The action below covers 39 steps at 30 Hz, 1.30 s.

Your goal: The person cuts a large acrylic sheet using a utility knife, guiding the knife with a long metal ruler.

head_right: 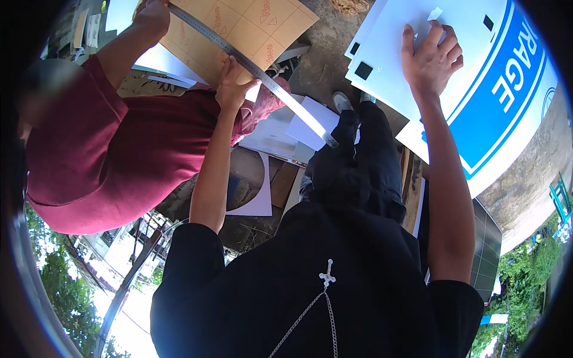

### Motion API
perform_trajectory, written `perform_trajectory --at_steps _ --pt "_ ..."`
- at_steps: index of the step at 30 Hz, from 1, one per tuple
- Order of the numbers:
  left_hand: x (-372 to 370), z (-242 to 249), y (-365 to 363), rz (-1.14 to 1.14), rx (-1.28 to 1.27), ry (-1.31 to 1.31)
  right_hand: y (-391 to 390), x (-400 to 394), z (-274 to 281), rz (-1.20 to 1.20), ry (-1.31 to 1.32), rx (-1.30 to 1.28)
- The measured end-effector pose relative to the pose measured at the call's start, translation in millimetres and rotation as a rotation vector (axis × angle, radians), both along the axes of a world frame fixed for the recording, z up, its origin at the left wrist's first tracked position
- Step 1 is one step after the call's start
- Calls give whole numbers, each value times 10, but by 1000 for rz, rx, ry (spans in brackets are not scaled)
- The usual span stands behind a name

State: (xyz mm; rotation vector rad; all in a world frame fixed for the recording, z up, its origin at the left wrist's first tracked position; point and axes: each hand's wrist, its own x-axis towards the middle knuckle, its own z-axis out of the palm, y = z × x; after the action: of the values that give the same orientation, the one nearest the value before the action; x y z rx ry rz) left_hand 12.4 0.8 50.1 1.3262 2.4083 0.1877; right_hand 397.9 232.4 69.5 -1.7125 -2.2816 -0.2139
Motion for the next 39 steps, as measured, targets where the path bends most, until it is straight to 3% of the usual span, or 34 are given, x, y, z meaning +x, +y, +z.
perform_trajectory --at_steps 18,23,39 --pt "-127 -173 -55 -85 97 -19 -15 -10 33 -13 13 -32" --pt "-88 -51 -18 5 -15 -94 -31 -63 98 -58 31 -81" --pt "-82 -15 10 -119 -33 -8 -12 -5 6 -33 -24 -18"
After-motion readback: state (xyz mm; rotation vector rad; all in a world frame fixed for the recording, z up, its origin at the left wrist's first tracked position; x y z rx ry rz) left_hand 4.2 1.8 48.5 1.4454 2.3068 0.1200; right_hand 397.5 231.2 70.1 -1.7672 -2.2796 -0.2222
